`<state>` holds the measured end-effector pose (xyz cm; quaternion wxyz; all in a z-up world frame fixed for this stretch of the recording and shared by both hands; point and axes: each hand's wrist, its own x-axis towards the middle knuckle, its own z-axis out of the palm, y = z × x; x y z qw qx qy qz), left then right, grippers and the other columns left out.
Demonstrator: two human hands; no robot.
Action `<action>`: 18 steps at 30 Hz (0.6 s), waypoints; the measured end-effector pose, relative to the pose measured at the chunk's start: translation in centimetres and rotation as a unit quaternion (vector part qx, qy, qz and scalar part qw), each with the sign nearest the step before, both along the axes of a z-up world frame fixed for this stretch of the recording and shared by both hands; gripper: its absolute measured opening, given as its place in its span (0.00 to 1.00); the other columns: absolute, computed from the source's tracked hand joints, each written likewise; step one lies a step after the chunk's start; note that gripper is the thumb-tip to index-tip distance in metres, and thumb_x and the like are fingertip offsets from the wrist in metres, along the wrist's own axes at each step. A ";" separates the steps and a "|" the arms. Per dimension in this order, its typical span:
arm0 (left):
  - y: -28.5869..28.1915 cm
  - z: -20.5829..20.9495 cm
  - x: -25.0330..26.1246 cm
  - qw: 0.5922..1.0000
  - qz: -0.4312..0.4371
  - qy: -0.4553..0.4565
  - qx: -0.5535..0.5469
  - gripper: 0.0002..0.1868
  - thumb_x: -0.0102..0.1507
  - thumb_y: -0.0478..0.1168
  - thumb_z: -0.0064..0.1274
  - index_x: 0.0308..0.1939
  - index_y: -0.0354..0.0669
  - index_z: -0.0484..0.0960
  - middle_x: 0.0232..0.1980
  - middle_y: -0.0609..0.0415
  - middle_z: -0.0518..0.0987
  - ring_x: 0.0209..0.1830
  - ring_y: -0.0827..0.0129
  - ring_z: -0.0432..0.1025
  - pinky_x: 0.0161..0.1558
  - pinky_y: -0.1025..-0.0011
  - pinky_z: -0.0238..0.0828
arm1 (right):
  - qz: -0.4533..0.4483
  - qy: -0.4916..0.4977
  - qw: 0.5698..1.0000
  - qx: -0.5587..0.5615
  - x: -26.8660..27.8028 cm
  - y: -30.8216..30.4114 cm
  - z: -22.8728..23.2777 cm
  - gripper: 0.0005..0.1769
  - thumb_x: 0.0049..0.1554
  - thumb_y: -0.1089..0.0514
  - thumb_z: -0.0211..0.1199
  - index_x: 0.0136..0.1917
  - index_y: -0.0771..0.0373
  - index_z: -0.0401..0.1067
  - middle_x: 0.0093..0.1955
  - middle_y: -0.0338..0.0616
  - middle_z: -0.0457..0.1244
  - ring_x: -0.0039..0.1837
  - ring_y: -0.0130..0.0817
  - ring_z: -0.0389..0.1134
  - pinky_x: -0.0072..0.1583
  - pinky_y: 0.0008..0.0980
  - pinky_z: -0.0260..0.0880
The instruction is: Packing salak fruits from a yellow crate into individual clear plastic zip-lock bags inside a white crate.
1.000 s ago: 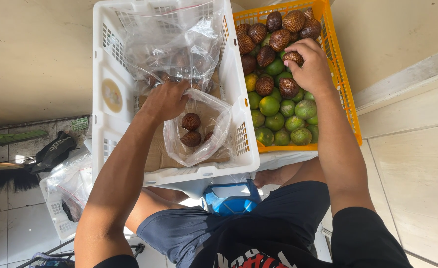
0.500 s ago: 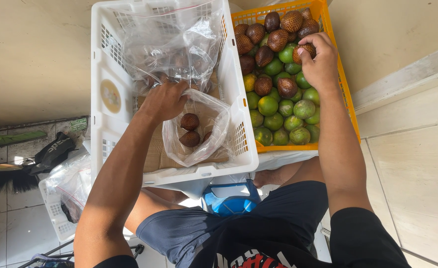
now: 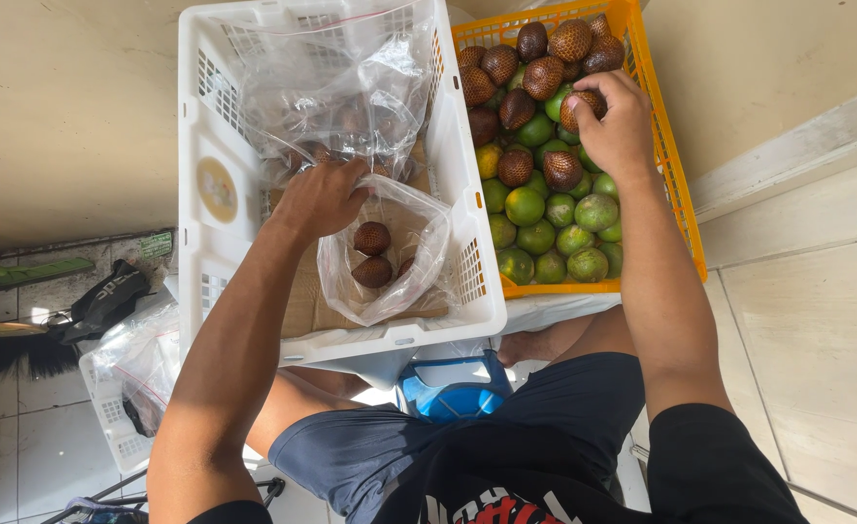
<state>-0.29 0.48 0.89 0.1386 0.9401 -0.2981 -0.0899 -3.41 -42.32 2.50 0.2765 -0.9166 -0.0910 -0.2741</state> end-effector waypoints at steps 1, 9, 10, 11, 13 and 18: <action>0.0 0.2 -0.1 1.000 0.000 0.001 0.000 0.13 0.70 0.45 0.49 0.50 0.40 0.71 0.41 0.39 0.82 0.38 0.36 0.76 0.33 0.43 0.70 | 0.000 0.001 1.000 0.000 0.3 -0.2 -0.3 0.05 0.62 0.65 0.68 0.53 0.65 0.77 0.53 0.48 0.67 0.54 0.45 0.68 0.57 0.41 0.67; -1.6 4.3 -1.1 0.983 -0.015 -0.072 -0.169 0.23 0.71 0.52 0.52 0.59 0.36 0.73 0.54 0.46 0.72 0.46 0.49 0.72 0.32 0.50 0.70 | -0.030 0.068 0.833 0.548 1.6 -2.0 -0.2 0.21 0.65 0.42 0.54 0.50 0.59 0.77 0.40 0.42 0.66 0.36 0.31 0.67 0.31 0.32 0.67; -2.8 4.9 -1.2 0.982 -0.030 -0.072 -0.171 0.23 0.71 0.52 0.52 0.59 0.36 0.73 0.54 0.46 0.72 0.46 0.49 0.72 0.32 0.50 0.70 | -0.041 0.058 0.833 0.548 1.8 -1.9 0.4 0.21 0.65 0.42 0.54 0.50 0.59 0.77 0.40 0.42 0.66 0.36 0.31 0.67 0.31 0.32 0.67; -3.9 5.5 -1.2 0.979 -0.036 -0.073 -0.187 0.20 0.70 0.48 0.53 0.58 0.37 0.74 0.54 0.47 0.73 0.42 0.51 0.73 0.32 0.52 0.70 | -0.042 0.043 0.830 0.554 1.7 -1.8 0.8 0.21 0.64 0.42 0.53 0.48 0.60 0.76 0.38 0.43 0.66 0.34 0.33 0.68 0.29 0.30 0.62; -6.7 6.1 -1.0 0.976 -0.057 -0.071 -0.200 0.16 0.70 0.44 0.54 0.57 0.39 0.75 0.53 0.48 0.74 0.38 0.53 0.73 0.31 0.54 0.70 | -0.056 0.019 0.825 0.563 1.4 -1.9 1.5 0.22 0.64 0.42 0.53 0.45 0.61 0.76 0.36 0.44 0.66 0.31 0.34 0.70 0.27 0.29 0.58; -15.4 5.1 -0.9 0.942 -0.140 -0.093 -0.291 0.12 0.69 0.39 0.52 0.54 0.37 0.76 0.50 0.45 0.74 0.48 0.53 0.74 0.44 0.55 0.73 | -0.099 0.038 0.819 0.564 0.7 -1.9 2.5 0.20 0.60 0.39 0.55 0.41 0.53 0.77 0.35 0.34 0.65 0.31 0.25 0.62 0.28 0.27 0.56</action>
